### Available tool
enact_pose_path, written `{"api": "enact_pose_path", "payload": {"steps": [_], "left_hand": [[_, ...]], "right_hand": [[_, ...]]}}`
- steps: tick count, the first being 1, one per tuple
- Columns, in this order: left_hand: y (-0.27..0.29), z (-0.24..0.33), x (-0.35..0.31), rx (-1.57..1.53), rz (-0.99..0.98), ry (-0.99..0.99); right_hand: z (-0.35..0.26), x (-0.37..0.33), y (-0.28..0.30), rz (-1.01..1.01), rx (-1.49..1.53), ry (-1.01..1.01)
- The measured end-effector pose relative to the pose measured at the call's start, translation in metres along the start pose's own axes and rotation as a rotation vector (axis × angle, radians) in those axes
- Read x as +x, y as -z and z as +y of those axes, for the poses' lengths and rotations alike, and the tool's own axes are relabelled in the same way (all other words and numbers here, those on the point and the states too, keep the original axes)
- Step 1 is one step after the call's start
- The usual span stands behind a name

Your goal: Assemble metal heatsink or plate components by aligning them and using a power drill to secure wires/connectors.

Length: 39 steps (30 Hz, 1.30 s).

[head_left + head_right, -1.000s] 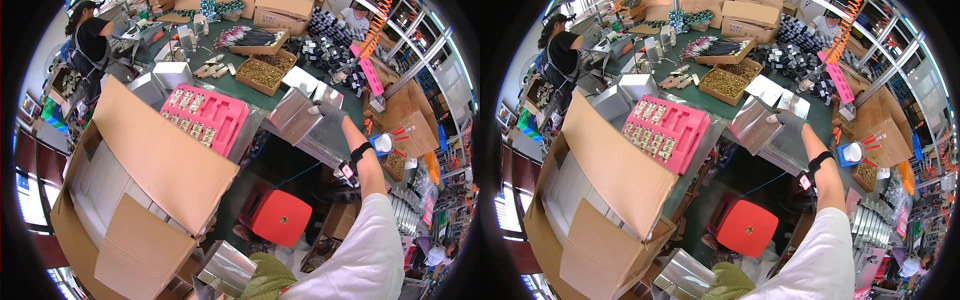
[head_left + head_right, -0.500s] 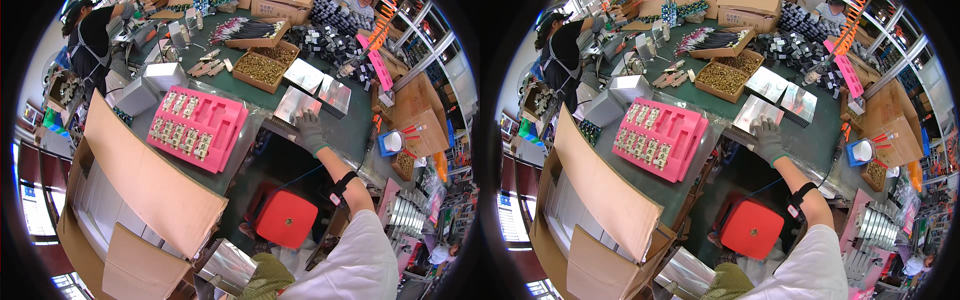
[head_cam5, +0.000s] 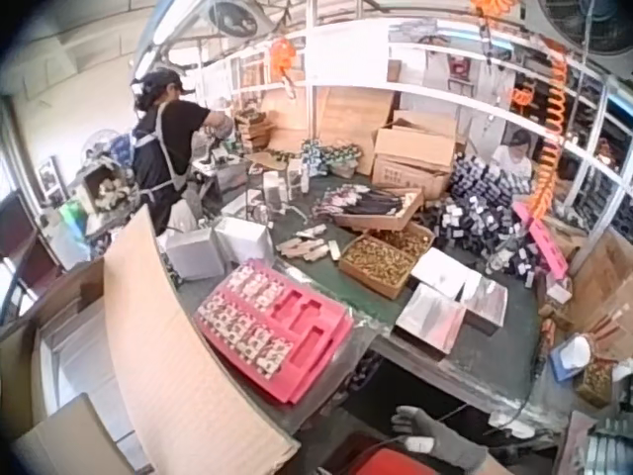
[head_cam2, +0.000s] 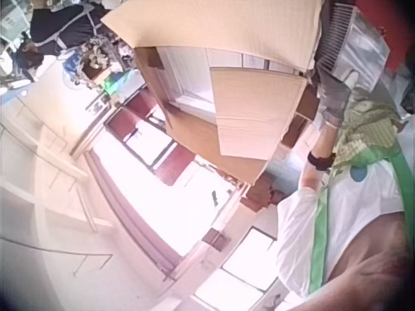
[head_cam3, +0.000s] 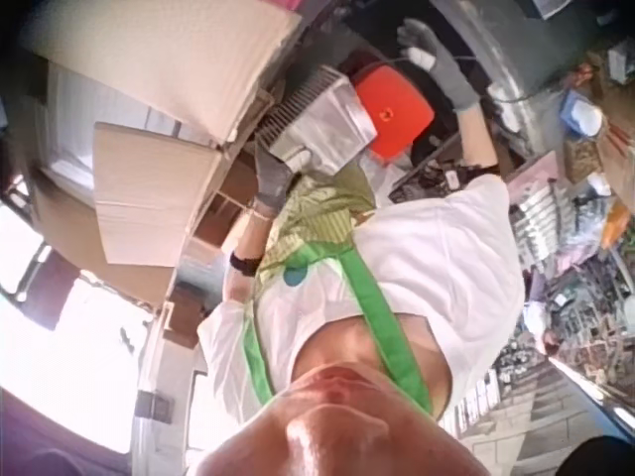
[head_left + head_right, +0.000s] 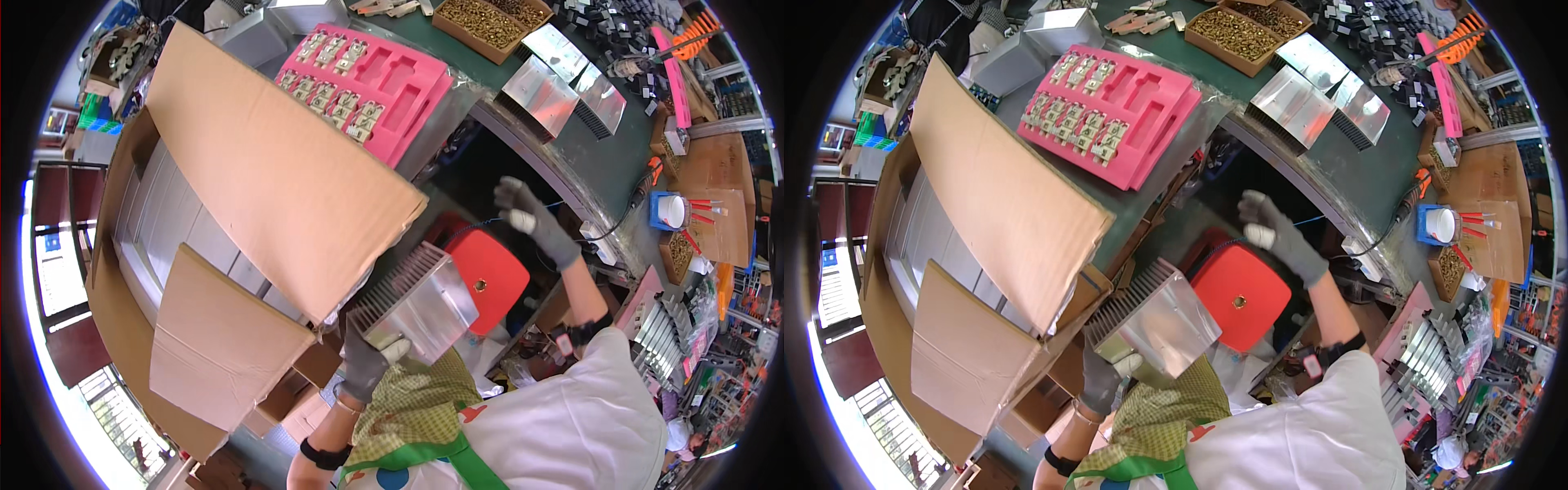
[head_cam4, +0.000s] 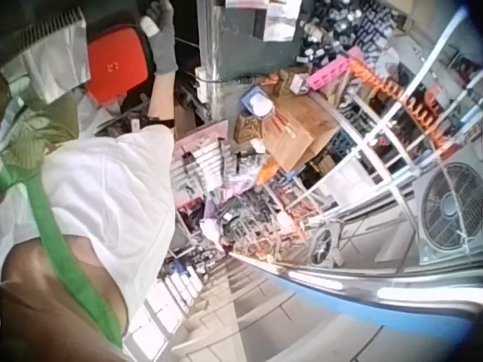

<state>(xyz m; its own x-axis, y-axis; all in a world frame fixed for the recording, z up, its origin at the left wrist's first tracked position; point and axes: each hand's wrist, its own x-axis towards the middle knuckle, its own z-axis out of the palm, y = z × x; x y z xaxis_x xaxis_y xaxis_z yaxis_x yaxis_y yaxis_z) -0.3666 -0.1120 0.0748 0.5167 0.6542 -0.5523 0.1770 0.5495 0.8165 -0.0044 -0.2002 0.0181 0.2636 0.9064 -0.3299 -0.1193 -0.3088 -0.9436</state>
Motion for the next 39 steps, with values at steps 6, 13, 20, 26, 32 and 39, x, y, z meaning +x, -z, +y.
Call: {"api": "enact_pose_path", "payload": {"steps": [6,13,20,26,32,39], "left_hand": [[-0.041,0.041,0.014,0.083,-0.128,0.026],[-0.079,0.044,0.046,0.606,-0.242,0.047],[-0.106,0.016,0.045,0.263,-0.175,0.062],[-0.136,-0.005,0.029,-0.206,0.045,-0.127],[-0.122,0.007,0.001,-0.145,-0.306,-0.237],[-0.078,0.058,0.039,-0.155,-0.521,0.248]], "right_hand": [[0.028,-0.092,-0.061,-0.071,0.482,-0.045],[0.038,-0.127,-0.090,0.055,0.880,-0.301],[0.070,-0.172,-0.106,0.358,1.200,-0.150],[0.021,-0.162,-0.147,0.428,1.277,-0.054],[0.032,-0.145,-0.118,0.726,1.095,-0.066],[-0.020,-0.160,-0.014,0.148,0.572,0.059]]}}
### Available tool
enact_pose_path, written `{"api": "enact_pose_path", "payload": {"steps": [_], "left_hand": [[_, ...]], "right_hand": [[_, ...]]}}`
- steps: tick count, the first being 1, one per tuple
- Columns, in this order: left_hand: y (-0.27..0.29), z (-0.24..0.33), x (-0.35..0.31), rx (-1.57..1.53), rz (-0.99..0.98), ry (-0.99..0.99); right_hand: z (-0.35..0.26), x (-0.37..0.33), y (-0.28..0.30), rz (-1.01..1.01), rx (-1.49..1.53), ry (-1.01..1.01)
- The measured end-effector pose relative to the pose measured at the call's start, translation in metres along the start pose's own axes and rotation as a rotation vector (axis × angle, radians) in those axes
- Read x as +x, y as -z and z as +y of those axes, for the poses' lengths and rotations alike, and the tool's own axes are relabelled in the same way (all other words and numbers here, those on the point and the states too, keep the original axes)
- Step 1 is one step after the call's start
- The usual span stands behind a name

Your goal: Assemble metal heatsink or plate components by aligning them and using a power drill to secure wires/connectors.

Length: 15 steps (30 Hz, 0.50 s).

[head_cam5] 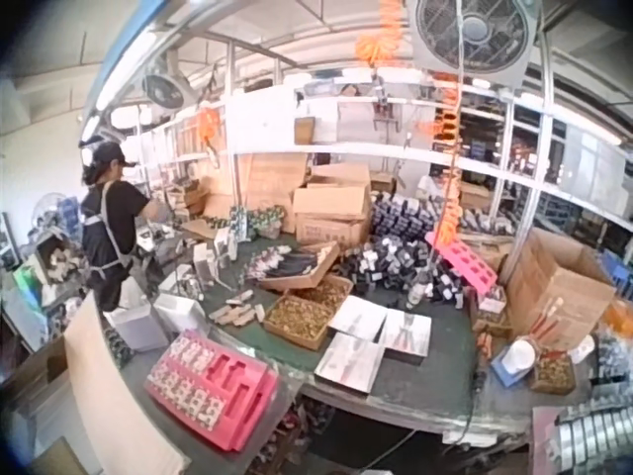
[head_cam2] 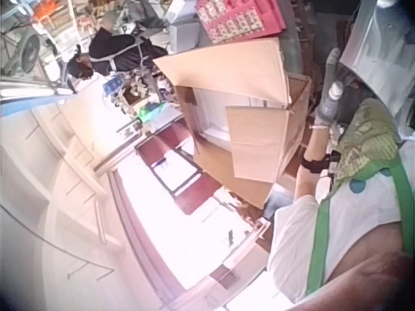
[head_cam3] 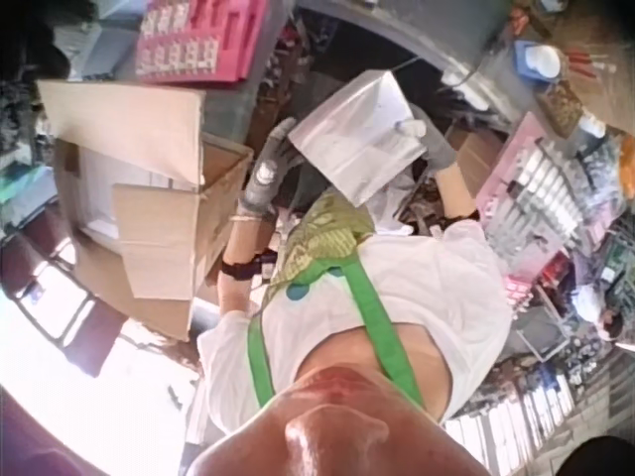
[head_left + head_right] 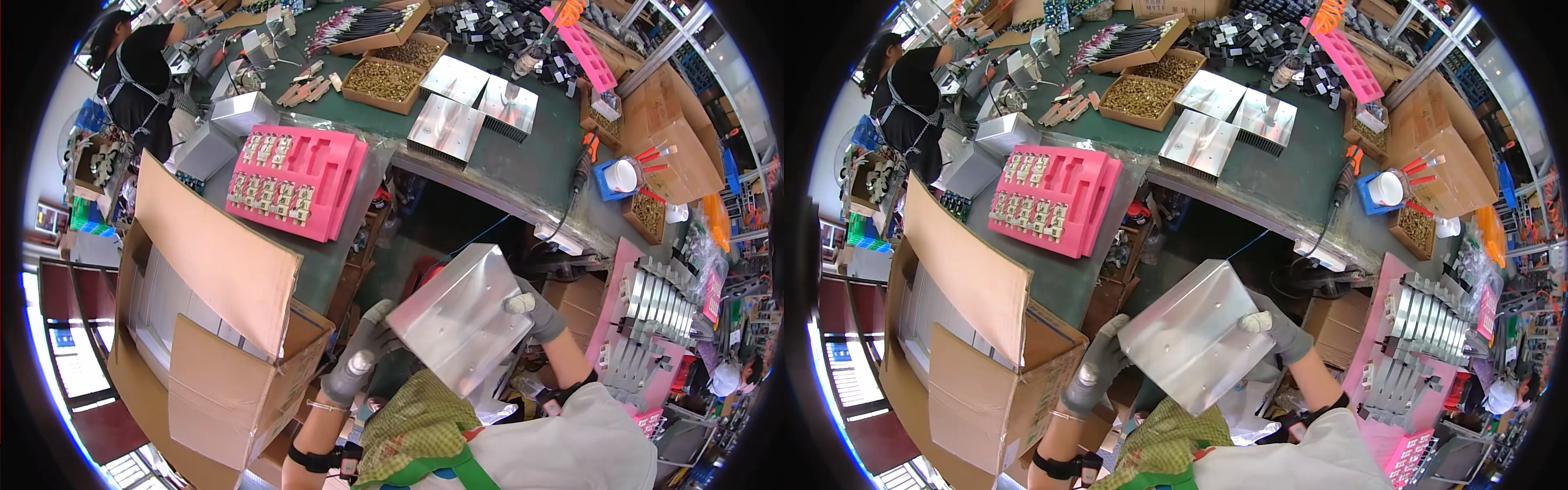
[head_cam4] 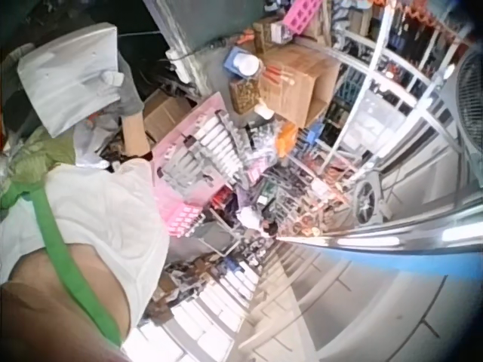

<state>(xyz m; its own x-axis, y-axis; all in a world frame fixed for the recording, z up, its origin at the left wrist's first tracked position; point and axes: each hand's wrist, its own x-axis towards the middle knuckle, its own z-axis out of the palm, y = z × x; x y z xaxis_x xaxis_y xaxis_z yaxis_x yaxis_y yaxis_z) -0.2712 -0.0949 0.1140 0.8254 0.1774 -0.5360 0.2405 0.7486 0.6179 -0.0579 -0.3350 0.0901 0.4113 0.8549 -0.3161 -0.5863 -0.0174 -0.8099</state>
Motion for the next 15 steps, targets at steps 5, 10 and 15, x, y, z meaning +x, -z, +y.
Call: {"api": "enact_pose_path", "payload": {"steps": [5,10,15], "left_hand": [[-0.014,-0.007,0.009,0.563,-0.331,0.126],[-0.009,-0.036,0.000,0.085,-0.276,0.133],[-0.018,-0.039,0.029,-0.055,0.002,-0.001]], "right_hand": [[-0.034,0.016,-0.010,-0.189,-0.236,-0.372],[-0.042,0.010,0.010,0.084,-0.142,-0.139],[0.002,-0.010,-0.025,0.087,0.232,-0.097]]}}
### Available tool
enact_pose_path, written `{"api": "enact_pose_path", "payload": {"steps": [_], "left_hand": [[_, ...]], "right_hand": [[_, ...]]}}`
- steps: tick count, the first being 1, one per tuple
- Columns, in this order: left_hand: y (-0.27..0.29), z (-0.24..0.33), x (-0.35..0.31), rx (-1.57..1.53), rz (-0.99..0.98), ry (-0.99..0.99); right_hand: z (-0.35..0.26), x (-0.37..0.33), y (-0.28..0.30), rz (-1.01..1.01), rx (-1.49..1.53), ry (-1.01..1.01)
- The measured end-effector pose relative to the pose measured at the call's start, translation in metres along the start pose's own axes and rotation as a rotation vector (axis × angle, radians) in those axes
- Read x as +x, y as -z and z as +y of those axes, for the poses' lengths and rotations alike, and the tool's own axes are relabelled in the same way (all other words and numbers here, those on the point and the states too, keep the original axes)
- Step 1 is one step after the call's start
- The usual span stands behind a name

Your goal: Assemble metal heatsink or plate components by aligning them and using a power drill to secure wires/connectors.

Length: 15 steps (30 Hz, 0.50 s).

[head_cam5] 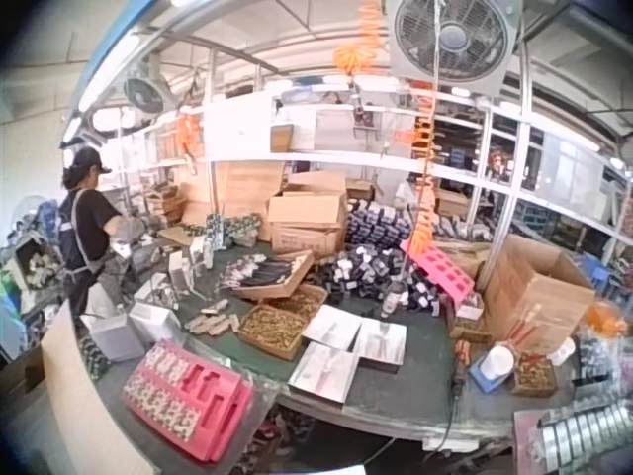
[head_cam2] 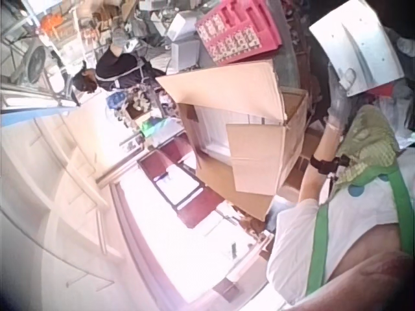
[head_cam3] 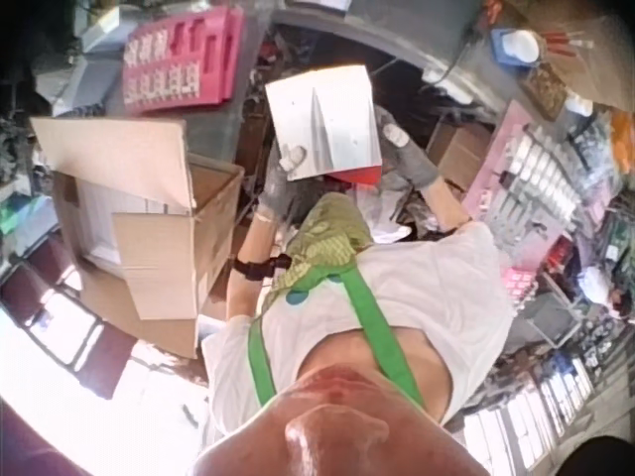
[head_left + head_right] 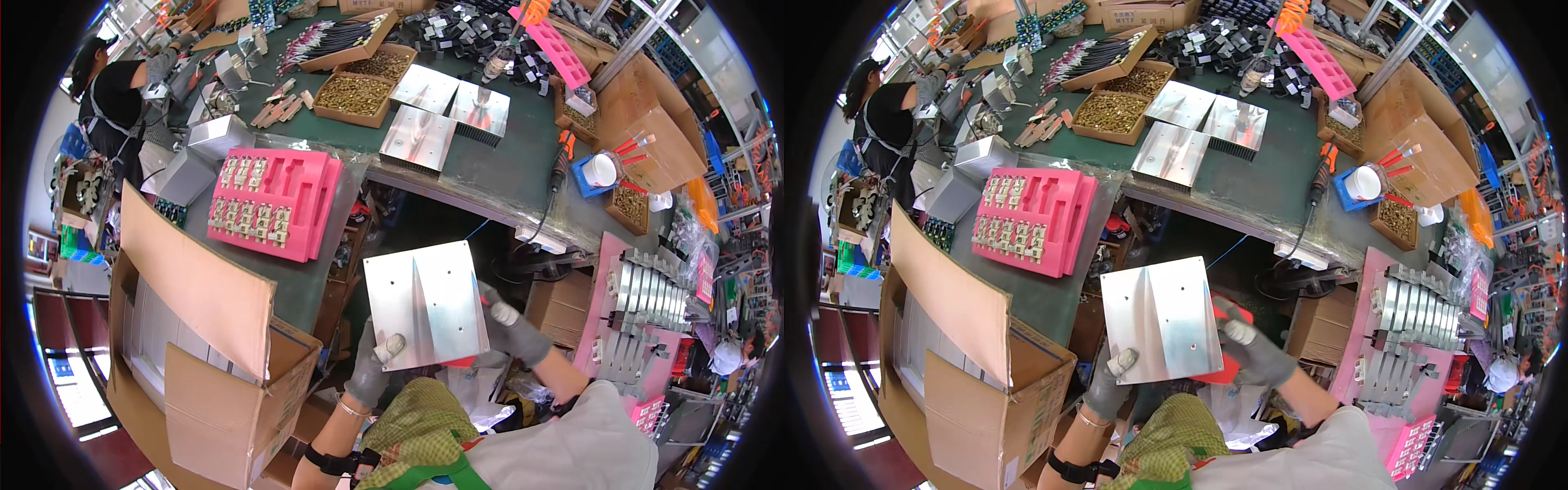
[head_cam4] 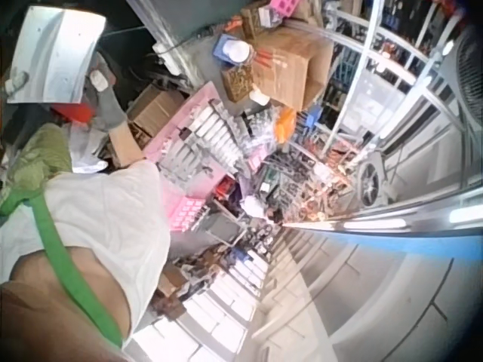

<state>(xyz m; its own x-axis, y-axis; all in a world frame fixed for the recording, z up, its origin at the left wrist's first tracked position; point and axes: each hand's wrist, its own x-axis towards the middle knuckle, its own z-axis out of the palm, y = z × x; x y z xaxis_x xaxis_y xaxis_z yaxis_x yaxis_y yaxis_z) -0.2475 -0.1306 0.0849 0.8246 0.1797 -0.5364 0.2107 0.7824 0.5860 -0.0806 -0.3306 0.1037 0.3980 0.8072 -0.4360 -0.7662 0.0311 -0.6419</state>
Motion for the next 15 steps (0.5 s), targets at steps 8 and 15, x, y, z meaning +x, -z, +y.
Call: {"api": "enact_pose_path", "payload": {"steps": [8,15], "left_hand": [[-0.021,0.014,0.026,0.407,-0.031,-0.137],[0.066,0.011,-0.045,0.442,0.246,0.008]], "right_hand": [[0.001,0.039,0.039,0.250,0.316,0.186],[-0.064,0.137,0.150,0.540,0.163,0.551]]}}
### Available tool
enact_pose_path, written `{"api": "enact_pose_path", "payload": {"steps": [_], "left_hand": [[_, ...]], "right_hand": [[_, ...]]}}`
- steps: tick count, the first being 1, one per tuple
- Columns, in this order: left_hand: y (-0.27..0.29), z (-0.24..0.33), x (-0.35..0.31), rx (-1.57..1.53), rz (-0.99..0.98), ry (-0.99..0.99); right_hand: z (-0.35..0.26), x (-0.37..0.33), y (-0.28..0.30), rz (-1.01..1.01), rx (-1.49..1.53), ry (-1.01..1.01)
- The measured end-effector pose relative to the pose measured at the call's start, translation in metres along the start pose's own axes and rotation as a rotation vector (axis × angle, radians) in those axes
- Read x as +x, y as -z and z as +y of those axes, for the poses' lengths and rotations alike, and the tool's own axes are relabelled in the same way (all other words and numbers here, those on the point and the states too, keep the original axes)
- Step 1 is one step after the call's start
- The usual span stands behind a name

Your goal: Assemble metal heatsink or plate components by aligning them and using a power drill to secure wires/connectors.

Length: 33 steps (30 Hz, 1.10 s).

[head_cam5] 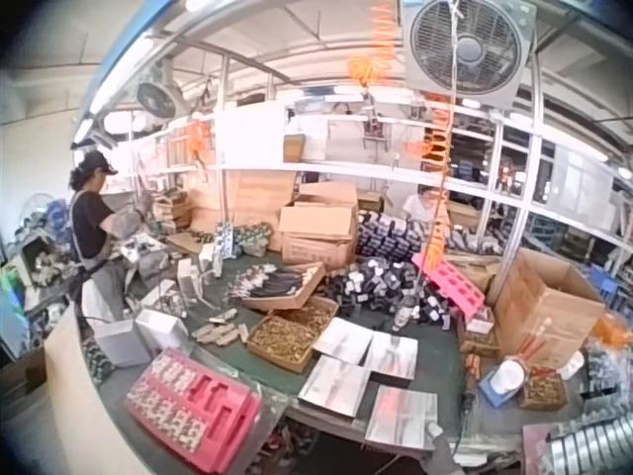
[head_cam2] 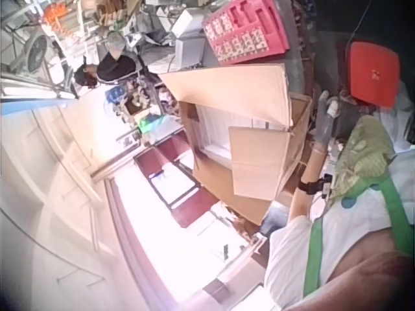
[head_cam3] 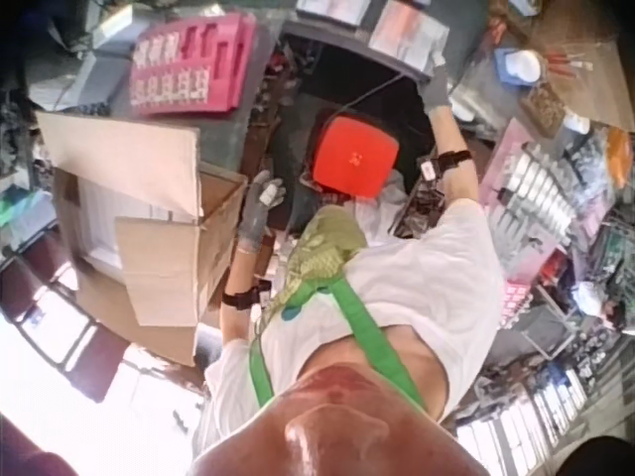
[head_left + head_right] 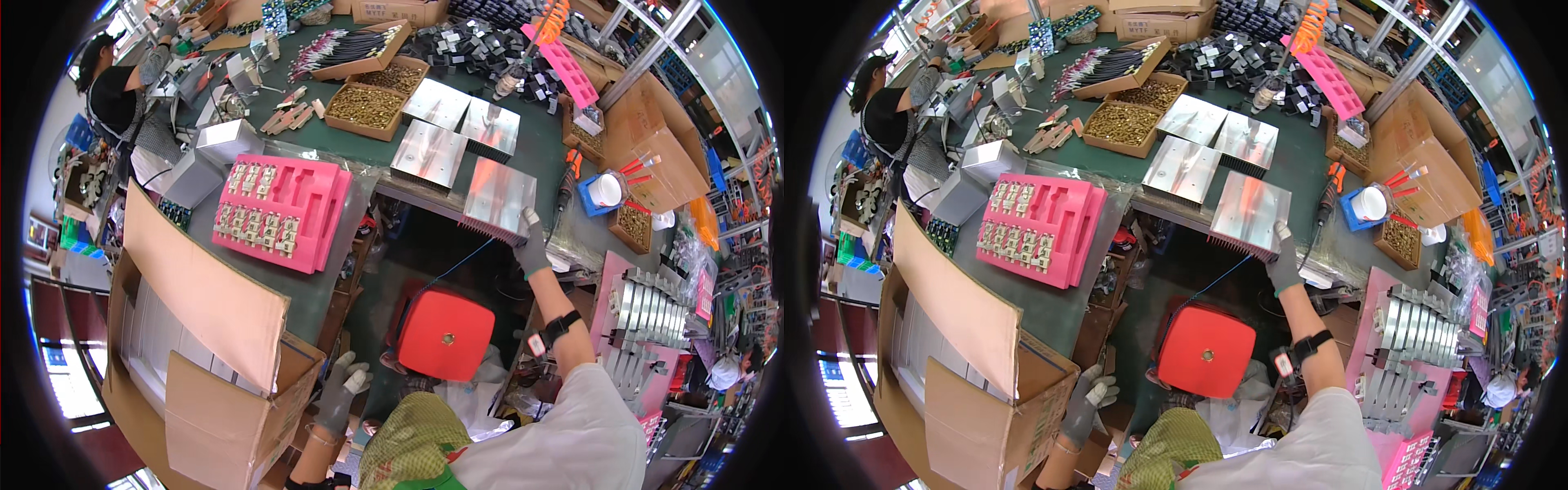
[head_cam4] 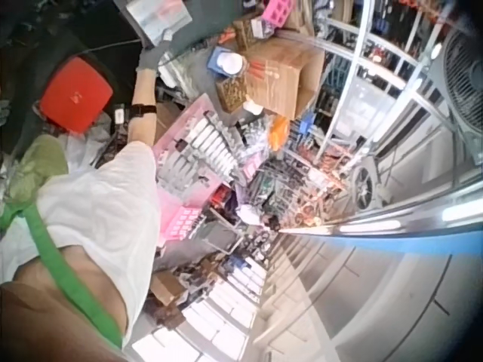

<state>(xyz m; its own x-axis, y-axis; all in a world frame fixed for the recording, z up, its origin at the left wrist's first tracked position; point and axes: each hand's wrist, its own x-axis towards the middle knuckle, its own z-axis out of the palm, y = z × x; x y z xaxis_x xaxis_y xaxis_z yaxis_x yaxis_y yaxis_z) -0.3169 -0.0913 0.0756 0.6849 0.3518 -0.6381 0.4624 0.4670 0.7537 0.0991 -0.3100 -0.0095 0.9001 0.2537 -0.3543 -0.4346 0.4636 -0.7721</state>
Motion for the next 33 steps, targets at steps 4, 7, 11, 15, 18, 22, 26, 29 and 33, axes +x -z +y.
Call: {"api": "enact_pose_path", "payload": {"steps": [4,7,11,15,18,22,26,29,33], "left_hand": [[0.030,-0.039,-0.030,-0.160,0.114,0.154],[0.038,-0.064,-0.047,-0.174,0.203,0.240],[0.048,-0.089,-0.074,-0.158,0.248,0.231],[0.060,-0.114,-0.103,-0.197,0.287,0.191],[0.070,-0.136,-0.127,-0.287,0.339,0.140],[0.083,-0.165,-0.167,-0.370,0.473,0.125],[0.100,-0.200,-0.214,-0.449,0.480,0.007],[0.114,-0.237,-0.246,-0.590,0.531,0.002],[0.132,-0.292,-0.311,-0.647,0.673,-0.027]], "right_hand": [[0.011,0.071,0.003,0.037,-0.036,0.034],[0.013,0.098,0.000,0.120,-0.275,0.045],[-0.009,0.104,0.009,0.264,-1.622,0.231],[-0.019,0.076,0.014,0.307,-1.888,0.296],[0.010,0.025,0.004,0.426,-1.709,0.438],[0.106,-0.093,-0.014,-0.072,-1.633,0.587],[0.215,-0.254,-0.049,-0.941,-1.493,0.028],[0.271,-0.374,-0.094,-1.556,-1.325,-0.311],[0.331,-0.517,-0.147,-1.975,-1.210,-0.187]]}}
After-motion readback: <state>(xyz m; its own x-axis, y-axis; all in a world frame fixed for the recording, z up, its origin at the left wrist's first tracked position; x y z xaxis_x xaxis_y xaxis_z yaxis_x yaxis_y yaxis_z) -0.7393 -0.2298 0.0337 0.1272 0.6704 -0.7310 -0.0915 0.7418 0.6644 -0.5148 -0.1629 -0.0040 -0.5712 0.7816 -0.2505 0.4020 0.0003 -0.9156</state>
